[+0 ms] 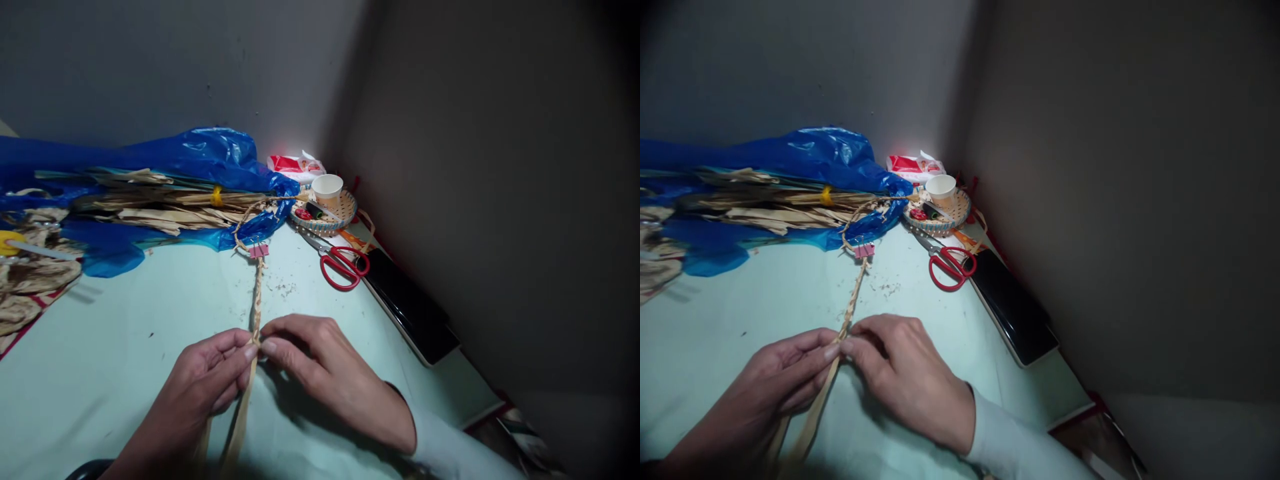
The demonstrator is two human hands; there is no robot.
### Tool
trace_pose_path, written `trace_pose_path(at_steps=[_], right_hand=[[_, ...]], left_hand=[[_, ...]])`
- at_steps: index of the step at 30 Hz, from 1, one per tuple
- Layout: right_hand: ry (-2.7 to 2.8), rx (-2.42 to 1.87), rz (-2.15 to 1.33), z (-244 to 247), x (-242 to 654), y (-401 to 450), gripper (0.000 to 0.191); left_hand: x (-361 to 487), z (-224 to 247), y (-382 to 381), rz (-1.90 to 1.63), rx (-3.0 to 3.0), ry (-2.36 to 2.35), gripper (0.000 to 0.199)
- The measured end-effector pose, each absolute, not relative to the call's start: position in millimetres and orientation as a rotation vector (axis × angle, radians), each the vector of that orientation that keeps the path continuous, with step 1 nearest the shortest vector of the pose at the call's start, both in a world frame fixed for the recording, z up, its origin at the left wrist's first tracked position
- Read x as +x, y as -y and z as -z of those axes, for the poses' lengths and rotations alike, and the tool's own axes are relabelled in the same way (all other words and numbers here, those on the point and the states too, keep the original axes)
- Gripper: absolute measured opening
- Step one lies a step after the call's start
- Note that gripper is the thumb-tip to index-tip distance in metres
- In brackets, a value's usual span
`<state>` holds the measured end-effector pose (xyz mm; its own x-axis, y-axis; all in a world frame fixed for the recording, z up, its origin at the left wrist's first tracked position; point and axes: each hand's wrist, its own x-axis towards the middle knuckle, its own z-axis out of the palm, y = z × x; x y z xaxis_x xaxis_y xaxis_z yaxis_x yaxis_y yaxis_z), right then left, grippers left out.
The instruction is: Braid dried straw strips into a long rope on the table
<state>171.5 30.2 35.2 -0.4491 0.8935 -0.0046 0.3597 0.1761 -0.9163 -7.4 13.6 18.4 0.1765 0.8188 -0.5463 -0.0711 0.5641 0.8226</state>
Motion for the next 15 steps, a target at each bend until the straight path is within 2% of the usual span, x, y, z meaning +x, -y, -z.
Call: trace_pose_path(at_steps=[3,7,10,15], right_hand=[[1.668,-1.023,-1.809,-24.9,167.3,-36.9,0.038],[1.427,-0.917,-2.090,-13.5,164.6,-44.7,0.041],[1.463,-0.916,-2.061,-11.2,165.9,-47.0,0.037],[1.568,-1.065,-1.767,-7.1,162.3,-39.1,0.024]], left_hand=[[-4.9,-20.5,-13.0,-0.753,0.790,-1.247,0.024],[-4.4,-16.2,-13.0,-0.759,0.808,-1.240,0.025],[-4.8,-11.6,-11.3,-0.720,0.941,-1.278,0.029],[-5.1,-9.8,-2.4,-0.711,1.117,-1.423,0.029]])
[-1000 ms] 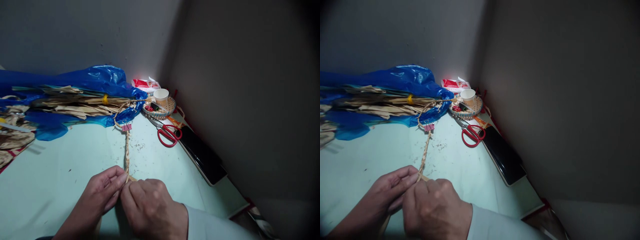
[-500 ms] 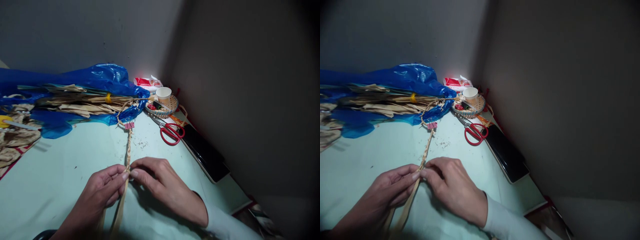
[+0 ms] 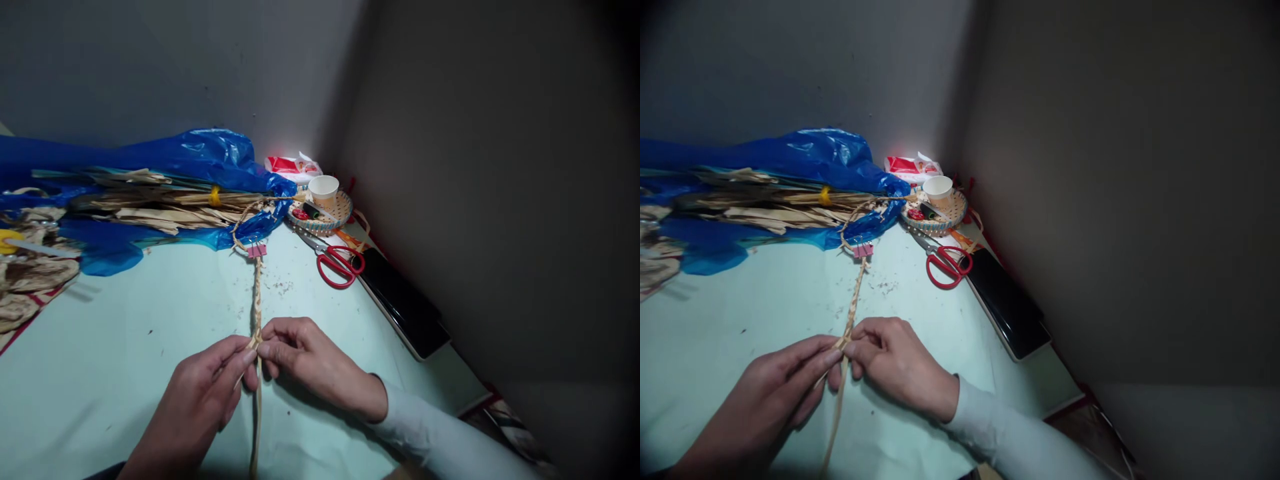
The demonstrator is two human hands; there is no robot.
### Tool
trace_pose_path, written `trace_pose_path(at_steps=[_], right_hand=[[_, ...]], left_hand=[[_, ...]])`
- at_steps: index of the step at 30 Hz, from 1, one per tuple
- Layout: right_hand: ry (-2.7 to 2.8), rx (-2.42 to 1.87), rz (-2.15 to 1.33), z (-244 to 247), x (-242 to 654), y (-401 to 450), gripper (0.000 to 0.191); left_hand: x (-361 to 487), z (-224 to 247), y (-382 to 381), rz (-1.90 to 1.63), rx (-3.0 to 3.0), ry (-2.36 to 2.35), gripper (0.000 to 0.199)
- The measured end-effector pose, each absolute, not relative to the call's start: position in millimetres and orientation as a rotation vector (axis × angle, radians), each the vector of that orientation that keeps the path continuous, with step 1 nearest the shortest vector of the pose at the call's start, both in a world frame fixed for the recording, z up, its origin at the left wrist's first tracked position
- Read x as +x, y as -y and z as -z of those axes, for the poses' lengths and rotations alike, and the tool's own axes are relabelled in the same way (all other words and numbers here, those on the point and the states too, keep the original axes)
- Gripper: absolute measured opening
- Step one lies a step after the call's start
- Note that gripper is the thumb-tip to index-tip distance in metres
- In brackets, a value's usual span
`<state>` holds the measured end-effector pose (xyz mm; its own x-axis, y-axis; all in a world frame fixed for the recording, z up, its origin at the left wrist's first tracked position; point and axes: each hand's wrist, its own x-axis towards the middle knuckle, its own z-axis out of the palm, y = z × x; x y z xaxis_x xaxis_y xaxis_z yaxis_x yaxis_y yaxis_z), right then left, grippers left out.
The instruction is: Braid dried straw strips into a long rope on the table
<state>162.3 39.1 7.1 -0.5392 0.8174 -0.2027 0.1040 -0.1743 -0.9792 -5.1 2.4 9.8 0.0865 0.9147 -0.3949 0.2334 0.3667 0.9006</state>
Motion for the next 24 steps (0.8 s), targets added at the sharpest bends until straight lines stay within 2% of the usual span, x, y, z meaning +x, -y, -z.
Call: trace_pose_path(at_steps=[7,13,19,24], right_hand=[[1.319,-1.081,-1.767,-8.2,152.4,-29.8,0.026],[1.543,-1.213,-1.567,-14.4,153.2,-28.8,0.027],[1.727,-1.299,-1.349,-19.1,153.9,-30.0,0.023],[1.718,-1.274,-1.429,-22.9,156.2,-31.3,0.024]], left_hand=[[-4.9,-11.7,1.8,-0.757,1.334,-1.548,0.026],[-5.1,-13.3,-0.2,-0.645,1.446,-1.670,0.035],[-8.8,-12.8,0.3,-0.549,1.557,-1.695,0.034],[-11.6,-9.1,2.7,-0.500,1.549,-1.643,0.029]])
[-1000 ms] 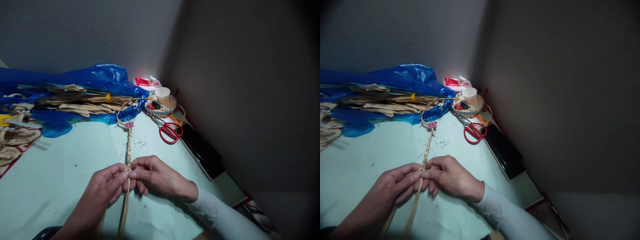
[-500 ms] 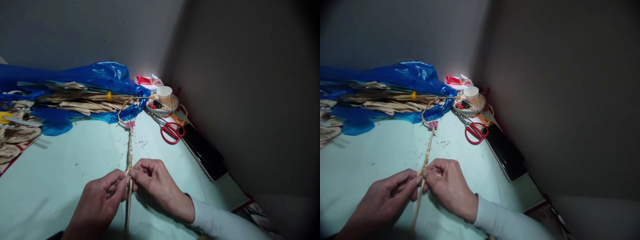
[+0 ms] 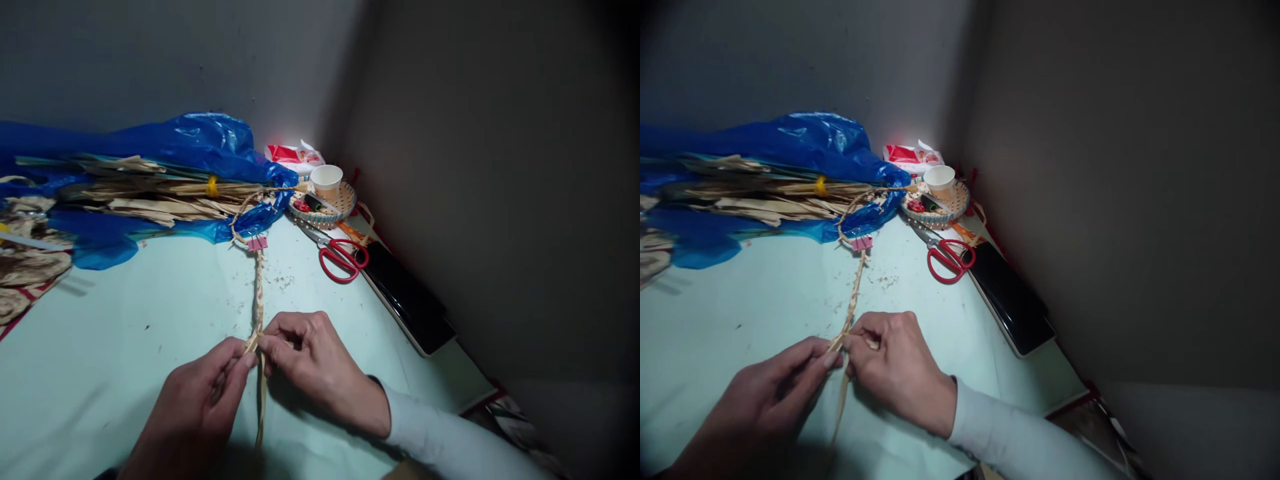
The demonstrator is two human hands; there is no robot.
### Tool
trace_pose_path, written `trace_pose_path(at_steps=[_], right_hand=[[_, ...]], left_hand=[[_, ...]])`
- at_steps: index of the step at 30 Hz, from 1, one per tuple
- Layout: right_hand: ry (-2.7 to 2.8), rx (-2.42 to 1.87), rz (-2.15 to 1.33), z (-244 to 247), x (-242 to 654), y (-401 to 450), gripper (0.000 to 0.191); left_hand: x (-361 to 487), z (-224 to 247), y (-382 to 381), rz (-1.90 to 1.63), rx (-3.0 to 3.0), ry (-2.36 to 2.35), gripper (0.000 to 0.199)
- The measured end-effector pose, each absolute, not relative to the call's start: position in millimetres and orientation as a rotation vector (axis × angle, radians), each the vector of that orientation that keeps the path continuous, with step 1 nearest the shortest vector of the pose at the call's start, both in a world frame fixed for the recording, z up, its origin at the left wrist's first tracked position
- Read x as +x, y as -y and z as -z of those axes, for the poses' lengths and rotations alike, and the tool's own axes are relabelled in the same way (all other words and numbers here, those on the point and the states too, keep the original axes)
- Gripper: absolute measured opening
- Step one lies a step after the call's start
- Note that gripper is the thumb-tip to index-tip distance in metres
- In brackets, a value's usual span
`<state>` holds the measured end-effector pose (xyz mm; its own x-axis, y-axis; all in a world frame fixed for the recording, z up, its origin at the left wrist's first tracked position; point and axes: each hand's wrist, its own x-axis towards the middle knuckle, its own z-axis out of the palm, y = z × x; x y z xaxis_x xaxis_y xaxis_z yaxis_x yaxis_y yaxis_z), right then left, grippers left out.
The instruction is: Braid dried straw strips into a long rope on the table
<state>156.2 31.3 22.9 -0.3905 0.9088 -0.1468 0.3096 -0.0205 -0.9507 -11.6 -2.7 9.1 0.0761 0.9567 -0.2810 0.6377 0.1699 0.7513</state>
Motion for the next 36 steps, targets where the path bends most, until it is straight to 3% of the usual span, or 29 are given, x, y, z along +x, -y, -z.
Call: trace_pose_path(at_steps=[4,8,16,20,29,32,36], right_hand=[[1.652,-1.243,-1.518,-20.9,158.2,-32.4,0.020],[1.718,-1.278,-1.455,-18.2,157.5,-33.7,0.021],[1.901,-1.321,-1.133,-11.3,151.9,-31.9,0.019],[1.924,-1.286,-1.022,-7.8,150.0,-27.7,0.022],[1.930,-1.223,-1.249,-16.7,155.6,-26.2,0.032],[1.910,-1.227,-1.296,-16.3,156.4,-27.3,0.032],[1.850,-1.249,-1.344,-7.5,156.6,-27.7,0.028]], left_hand=[[-6.6,-11.5,11.6,-0.653,1.501,-1.829,0.031],[-6.1,-8.9,18.4,-0.596,1.801,-1.993,0.020],[-17.7,-1.3,11.2,-0.577,2.237,-1.807,0.014],[1.3,-8.6,18.2,-0.519,2.399,-1.928,0.027],[-12.0,26.4,26.6,-0.352,2.988,-1.628,0.039],[-11.8,29.4,28.6,-0.259,2.964,-1.602,0.036],[-3.9,21.9,29.8,-0.385,3.088,-1.509,0.031]])
